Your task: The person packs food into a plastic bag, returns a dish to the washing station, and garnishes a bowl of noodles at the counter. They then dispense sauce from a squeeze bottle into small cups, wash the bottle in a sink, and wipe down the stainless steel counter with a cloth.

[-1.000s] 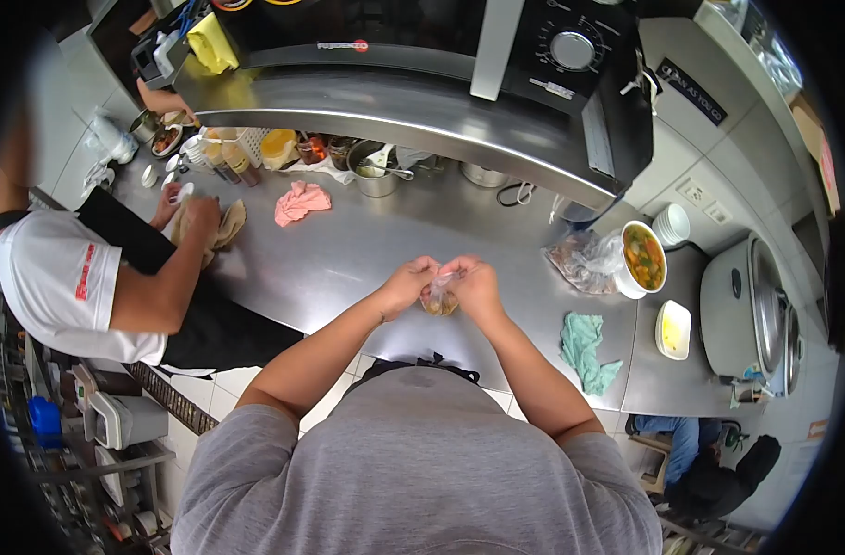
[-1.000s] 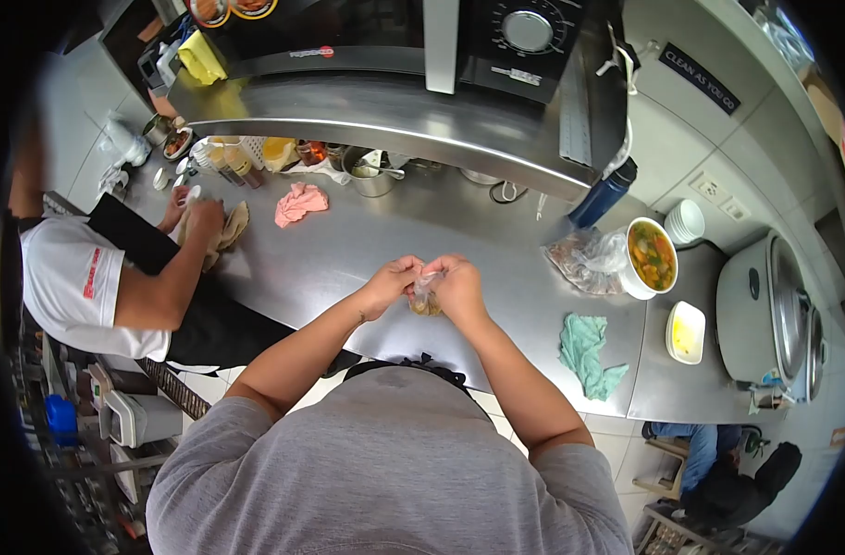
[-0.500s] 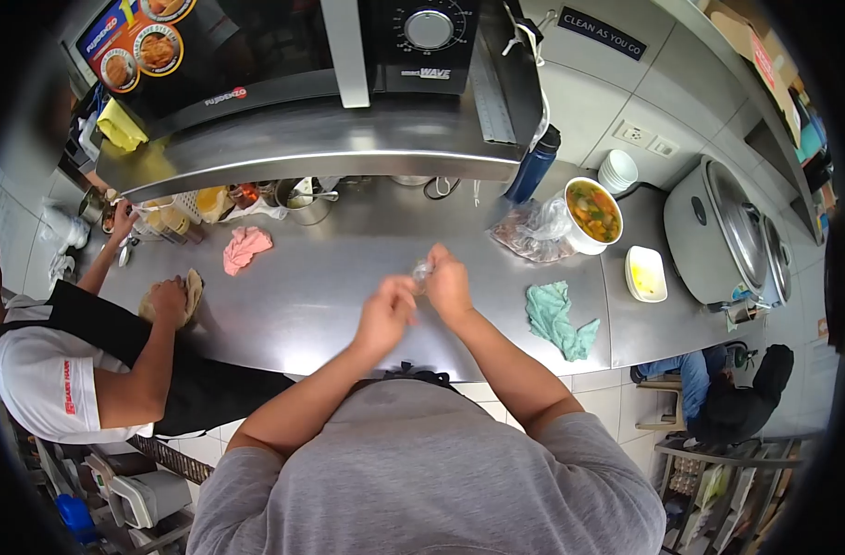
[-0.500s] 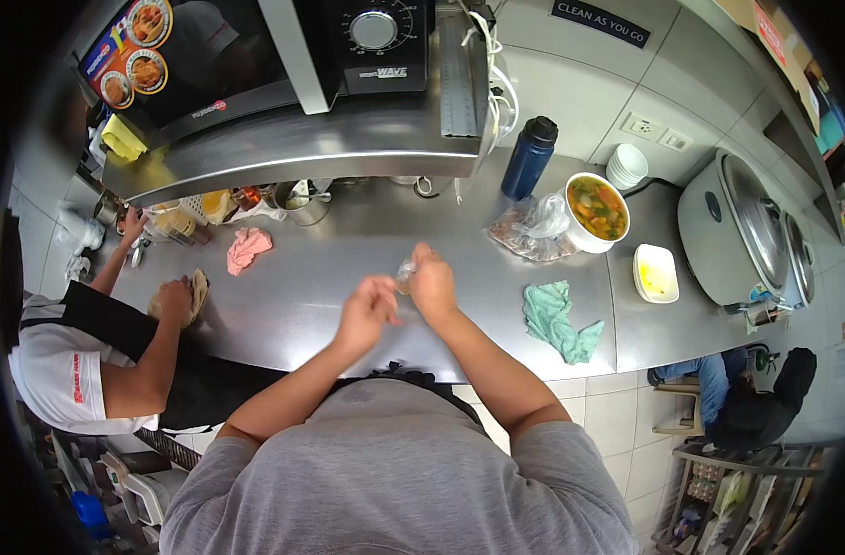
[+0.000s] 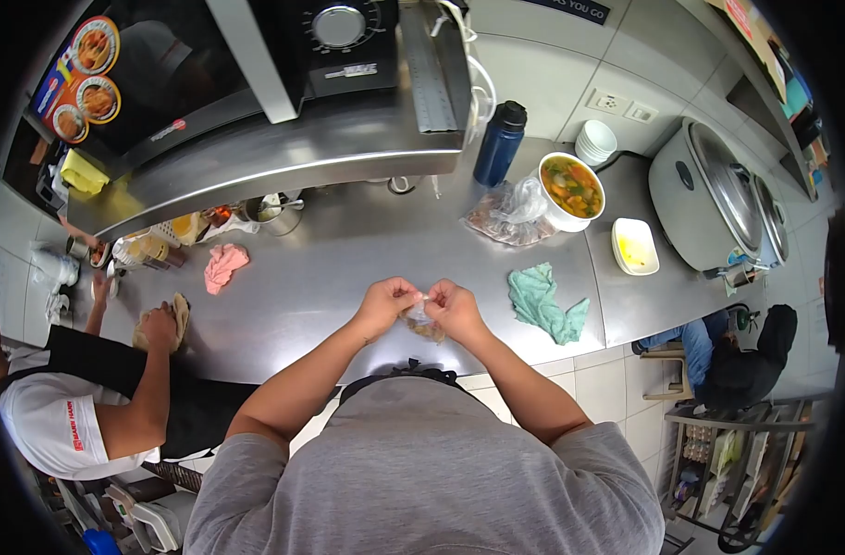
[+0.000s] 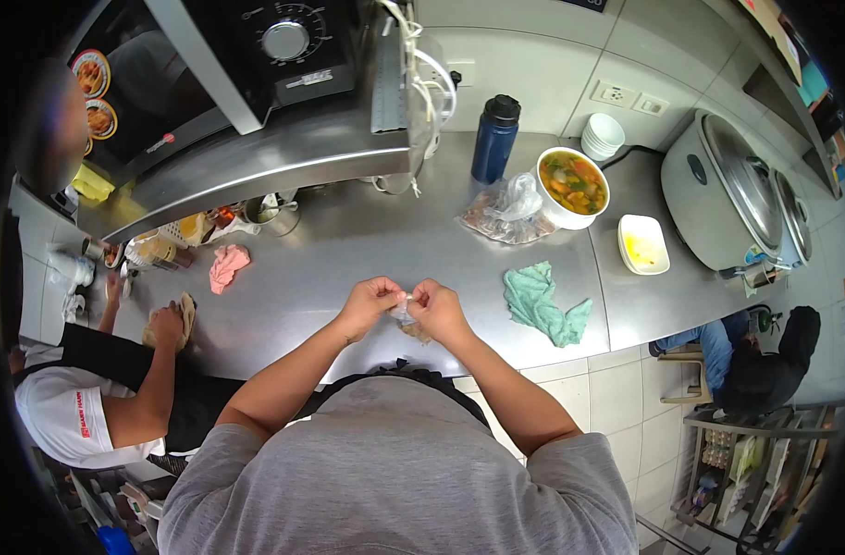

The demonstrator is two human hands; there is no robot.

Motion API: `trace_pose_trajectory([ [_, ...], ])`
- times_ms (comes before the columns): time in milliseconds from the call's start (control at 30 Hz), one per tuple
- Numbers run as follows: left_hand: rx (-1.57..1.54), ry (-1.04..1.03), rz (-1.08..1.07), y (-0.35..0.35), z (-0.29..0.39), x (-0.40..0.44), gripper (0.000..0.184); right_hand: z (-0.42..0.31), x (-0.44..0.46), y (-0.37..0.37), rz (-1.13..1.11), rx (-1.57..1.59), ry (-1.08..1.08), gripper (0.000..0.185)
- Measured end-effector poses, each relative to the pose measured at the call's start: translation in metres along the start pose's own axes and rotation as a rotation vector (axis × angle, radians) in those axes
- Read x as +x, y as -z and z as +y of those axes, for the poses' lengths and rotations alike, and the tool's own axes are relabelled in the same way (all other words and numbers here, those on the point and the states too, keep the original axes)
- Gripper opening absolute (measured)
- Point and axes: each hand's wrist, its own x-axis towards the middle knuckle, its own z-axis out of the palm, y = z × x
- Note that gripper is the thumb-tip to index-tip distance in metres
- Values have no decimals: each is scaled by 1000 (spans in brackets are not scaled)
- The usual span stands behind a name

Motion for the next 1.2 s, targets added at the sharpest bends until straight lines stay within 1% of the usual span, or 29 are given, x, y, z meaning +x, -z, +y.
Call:
trace_pose_trajectory([
  [67,58,-9,-31,-20,0,3,11,7,1,7,342,-486,263,17],
  [100,112,-20,-51,-29,1,4,11,12,2,12,354,-486,259,17],
  [167,83,-33,-72,-34,-2,17,11,18,7,24,360,-508,323,22],
  [233,160,-22,35,-36,0,27,12,15,17,59,375,-464,319,31],
  [267,165,-28,33,-34,3,33,12,-8,17,74,610,-400,362,31],
  [300,408,-104,98,-31,6,40,14,-34,19,90,841,-330,402,31],
  [333,649,-176,165,-31,9,46,19,-39,38,113,1083,-443,515,33],
  [367,648,-175,166,-36,20,49,19,-39,58,138,1323,-556,625,35],
  [433,665,-339,195,-55,54,45,33,-28,88,185,996,-617,282,31],
  [467,669,-344,202,-60,68,49,33,-42,92,189,994,-613,290,31],
  [533,631,-372,67,-70,92,60,39,-93,84,187,646,-629,493,21],
  [567,604,-423,88,-76,99,68,40,-119,68,180,637,-625,492,21],
  [600,578,-474,107,-82,106,77,42,-150,50,170,526,-630,577,18],
  [633,580,-468,111,-91,112,85,42,-168,38,164,418,-632,661,17],
  [667,544,-445,111,-101,121,95,38,-171,33,162,415,-629,663,17],
  [733,506,-433,116,-108,136,119,35,-177,25,159,368,-915,948,18],
  [767,575,-414,81,-109,142,131,29,-181,22,161,367,-917,951,18],
  [800,645,-394,43,-110,144,137,25,-183,18,166,594,-880,1041,19],
  [833,644,-396,40,-111,142,141,25,-183,14,171,823,-835,1123,21],
  [867,578,-415,47,-112,143,141,21,-175,6,173,968,-674,875,22],
  [900,511,-435,55,-112,146,141,19,-161,8,174,971,-677,877,22],
  [933,513,-436,52,-112,151,142,19,-141,14,175,829,-439,664,26],
  [967,387,-443,-4,-111,157,144,17,-134,11,171,681,-204,449,30],
  [1000,261,-445,-61,-111,160,144,16,-128,3,172,467,-296,402,31],
  [1033,263,-443,-71,-113,162,143,16,-127,2,173,475,-293,398,31],
  [1100,22,-605,-70,-117,170,142,13,-138,6,176,508,-271,301,24],
  [1133,-69,-618,-59,-116,173,141,19,-144,6,177,644,-331,545,19],
  [1167,-67,-616,-62,-117,183,126,19,-152,2,174,647,-328,543,19],
  [1200,140,-535,-40,-119,197,102,19,-164,-5,170,691,-458,799,20],
])
